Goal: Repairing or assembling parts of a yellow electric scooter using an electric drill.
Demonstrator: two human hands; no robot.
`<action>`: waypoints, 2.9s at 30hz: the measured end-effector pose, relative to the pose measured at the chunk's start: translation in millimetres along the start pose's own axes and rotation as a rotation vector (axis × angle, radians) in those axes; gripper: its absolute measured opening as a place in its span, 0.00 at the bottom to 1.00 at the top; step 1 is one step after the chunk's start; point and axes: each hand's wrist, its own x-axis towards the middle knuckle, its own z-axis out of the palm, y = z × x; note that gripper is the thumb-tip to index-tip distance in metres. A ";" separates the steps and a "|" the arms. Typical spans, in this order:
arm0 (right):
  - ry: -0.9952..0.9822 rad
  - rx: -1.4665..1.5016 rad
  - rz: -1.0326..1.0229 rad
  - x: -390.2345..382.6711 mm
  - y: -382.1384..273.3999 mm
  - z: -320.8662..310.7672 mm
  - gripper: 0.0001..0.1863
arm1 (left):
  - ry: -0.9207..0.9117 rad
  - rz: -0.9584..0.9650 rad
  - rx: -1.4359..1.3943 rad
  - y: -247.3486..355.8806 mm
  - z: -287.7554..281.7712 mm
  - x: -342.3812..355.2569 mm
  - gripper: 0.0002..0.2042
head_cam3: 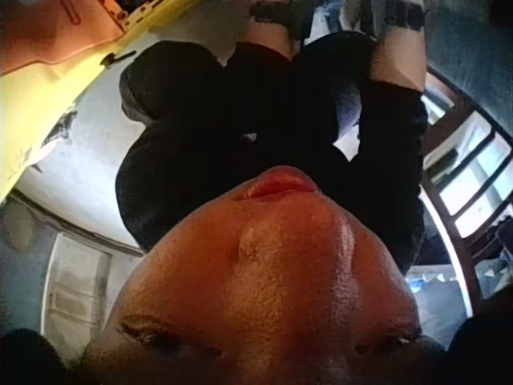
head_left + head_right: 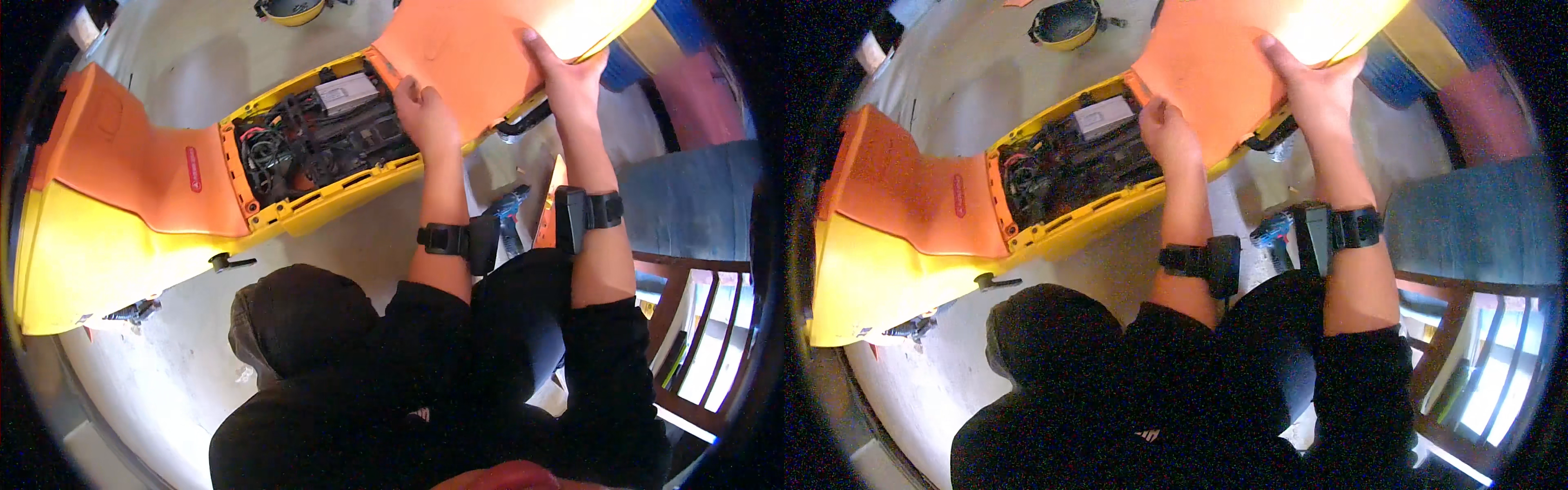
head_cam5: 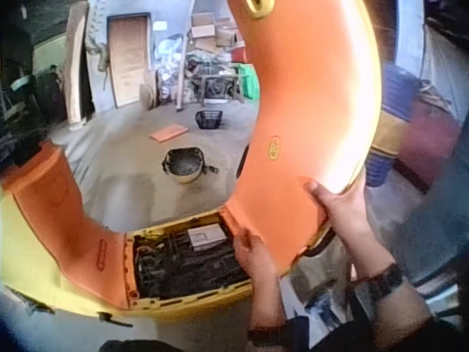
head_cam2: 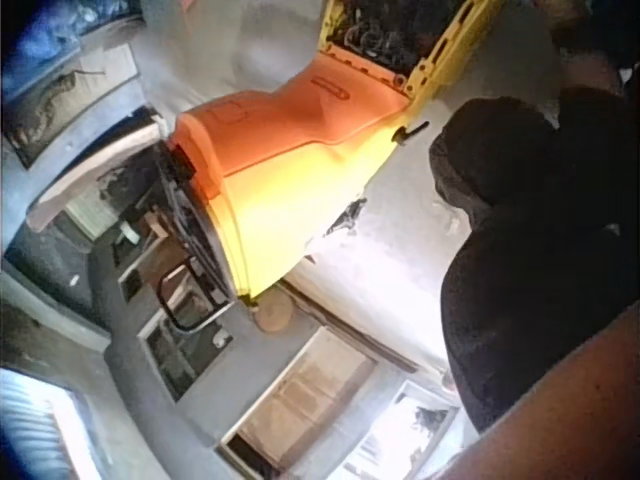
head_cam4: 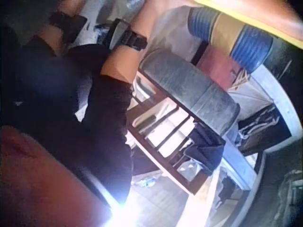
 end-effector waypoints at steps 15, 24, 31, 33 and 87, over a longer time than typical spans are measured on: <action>-0.025 0.227 -0.068 -11.3 3.0 -0.2 0.38 | 0.054 0.597 0.761 -35.0 16.5 -6.5 0.23; -0.066 0.492 0.175 -17.9 16.5 -2.5 0.31 | 0.092 0.456 0.681 -23.9 39.8 -30.9 0.28; -0.071 0.189 0.176 -12.2 2.3 -6.1 0.33 | 0.130 0.493 0.715 -24.3 45.8 -32.5 0.27; -0.041 0.172 0.162 -11.8 1.4 -7.5 0.31 | 0.137 0.506 0.711 -22.0 47.6 -33.7 0.26; -0.021 0.885 0.457 -9.3 22.7 -16.0 0.27 | -0.043 0.384 0.503 -16.4 49.5 -23.8 0.26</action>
